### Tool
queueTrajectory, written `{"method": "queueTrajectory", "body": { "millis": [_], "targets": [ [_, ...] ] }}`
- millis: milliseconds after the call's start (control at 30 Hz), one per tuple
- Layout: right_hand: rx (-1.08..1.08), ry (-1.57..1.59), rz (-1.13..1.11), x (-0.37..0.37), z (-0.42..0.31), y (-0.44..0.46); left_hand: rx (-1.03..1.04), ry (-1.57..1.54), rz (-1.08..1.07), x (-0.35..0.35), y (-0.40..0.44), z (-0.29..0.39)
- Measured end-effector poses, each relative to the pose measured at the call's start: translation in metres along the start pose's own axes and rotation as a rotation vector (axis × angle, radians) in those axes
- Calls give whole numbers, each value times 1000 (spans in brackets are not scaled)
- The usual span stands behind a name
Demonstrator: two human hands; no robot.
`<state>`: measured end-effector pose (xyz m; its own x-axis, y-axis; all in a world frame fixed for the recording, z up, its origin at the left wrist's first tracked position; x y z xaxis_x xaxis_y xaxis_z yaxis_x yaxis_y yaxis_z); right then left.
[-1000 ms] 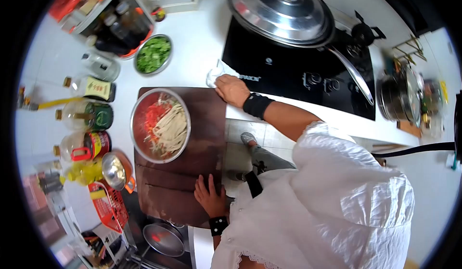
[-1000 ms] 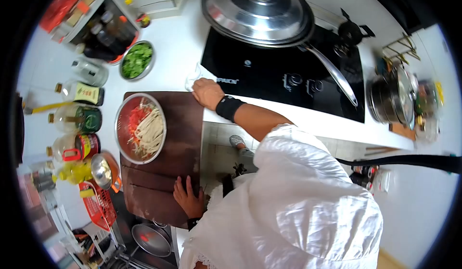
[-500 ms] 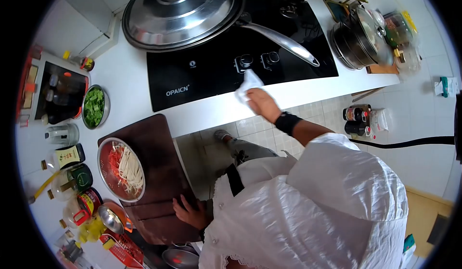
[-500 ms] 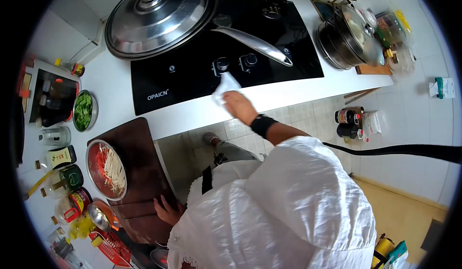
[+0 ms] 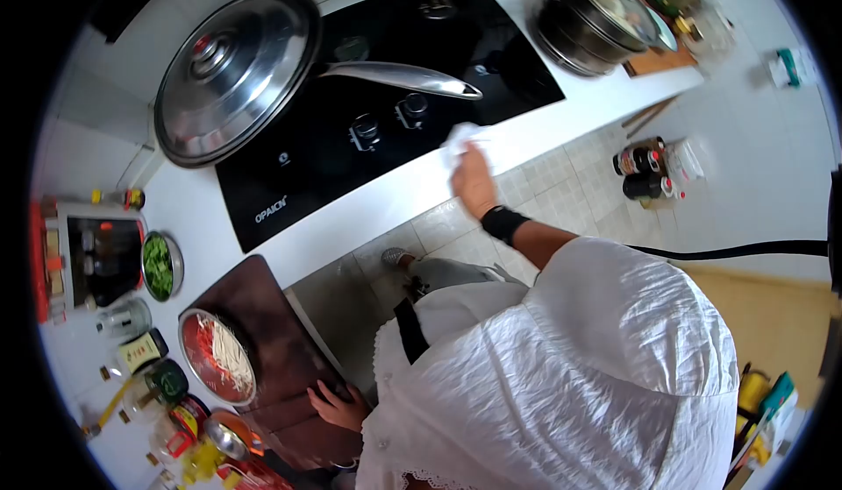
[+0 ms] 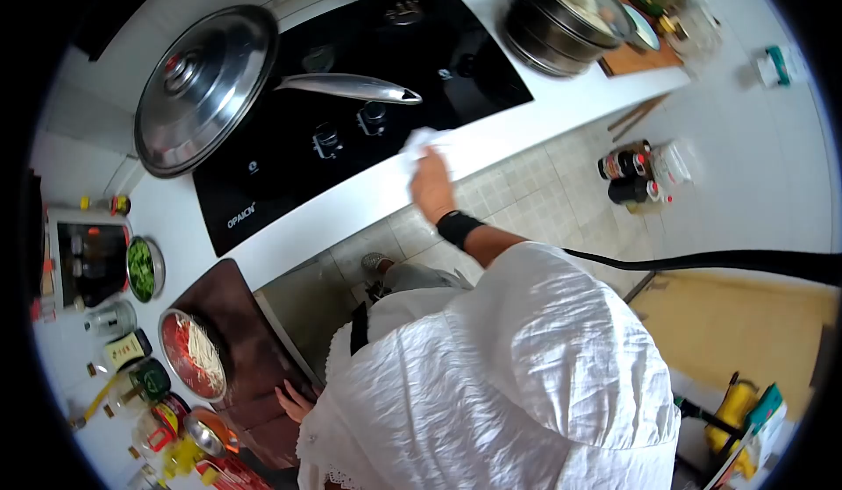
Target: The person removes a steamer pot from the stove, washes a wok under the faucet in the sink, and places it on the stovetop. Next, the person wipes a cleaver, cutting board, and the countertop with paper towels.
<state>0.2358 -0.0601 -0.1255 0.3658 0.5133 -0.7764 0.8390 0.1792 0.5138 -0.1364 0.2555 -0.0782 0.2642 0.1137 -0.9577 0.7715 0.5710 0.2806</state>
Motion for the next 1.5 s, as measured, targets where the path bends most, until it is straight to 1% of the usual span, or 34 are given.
{"method": "queueTrajectory", "body": {
  "millis": [33, 67, 100, 167, 267, 300, 367, 400, 467, 533, 600, 733, 833, 933, 1000, 1033, 1100, 1200, 1233, 1267, 1300, 1333, 1367, 1400, 1433, 1467, 1500],
  "targets": [
    [-94, 35, -156, 15, -23, -12, 15, -10, -13, 0, 1, -3],
    [-168, 187, -259, 10, -57, -14, 29, -17, -31, 0, 0, -5],
    [-294, 218, -357, 6, -83, -17, 36, -33, -45, 1, -1, -6],
    [-429, 356, -258, 1, -114, -23, 37, -34, 4, 1, -3, -5],
    [-561, 385, -336, 2, -110, -20, 1, 8, 35, -4, -3, 4],
    [-554, 329, -376, -1, -99, -22, -8, 5, 13, -3, -5, 4],
    [-541, 221, -447, -11, -68, -20, -24, 1, -22, -5, -4, 5],
    [-482, 260, -437, -22, -49, -18, -18, -6, -42, -7, -2, 6],
    [-370, 198, -364, -46, -9, -13, -16, -17, -76, -12, -1, 8],
    [-252, 167, -313, -58, 39, -9, -24, 74, -82, -10, -3, 5],
    [-176, 74, -212, -76, 91, -4, -54, 153, -86, -13, -6, 9],
    [-80, -20, -85, -115, 202, 12, -3, 295, -13, -17, -8, 25],
    [5, -115, -23, -142, 297, 18, -61, 235, 38, -23, -9, 65],
    [119, -178, 6, -174, 384, 21, -55, 162, 0, -13, -21, 111],
    [165, -213, 51, -191, 439, 22, -38, -37, -29, -11, -27, 164],
    [189, -246, 57, -199, 465, 23, -56, -118, -99, 2, -36, 170],
    [227, -296, 101, -217, 502, 26, -108, -278, -233, 23, -51, 186],
    [305, -474, 157, -221, 522, 32, -234, -401, -347, 52, -71, 223],
    [241, -527, 204, -213, 516, 32, -285, -431, -368, 65, -82, 242],
    [118, -524, 152, -205, 496, 33, -380, -484, -404, 80, -93, 253],
    [79, -346, 121, -189, 473, 33, -539, -583, -466, 101, -105, 255],
    [24, -162, 53, -177, 443, 34, -748, -727, -531, 122, -115, 249],
    [59, -69, -71, -169, 408, 37, -927, -877, -578, 139, -123, 234],
    [-35, 69, -84, -163, 377, 37, -987, -963, -608, 151, -125, 227],
    [-86, 179, -92, -160, 349, 41, -954, -989, -624, 153, -120, 228],
    [-150, 236, -76, -152, 328, 40, -543, -799, -583, 129, -108, 255],
    [-144, 261, -133, -150, 309, 44, -180, -585, -435, 90, -90, 301]
  ]
}}
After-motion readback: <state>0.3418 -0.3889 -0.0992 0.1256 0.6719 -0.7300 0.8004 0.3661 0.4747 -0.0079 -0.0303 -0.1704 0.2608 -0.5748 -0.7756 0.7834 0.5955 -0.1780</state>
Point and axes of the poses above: each hand's wrist, its own y-axis towards the middle knuckle, its own x-axis out of the palm, z = x × y, the point moved 3 cm from there along y, towards the middle knuckle, and after that the axes turned 8 degrees about -x, right-handed, at the moved point
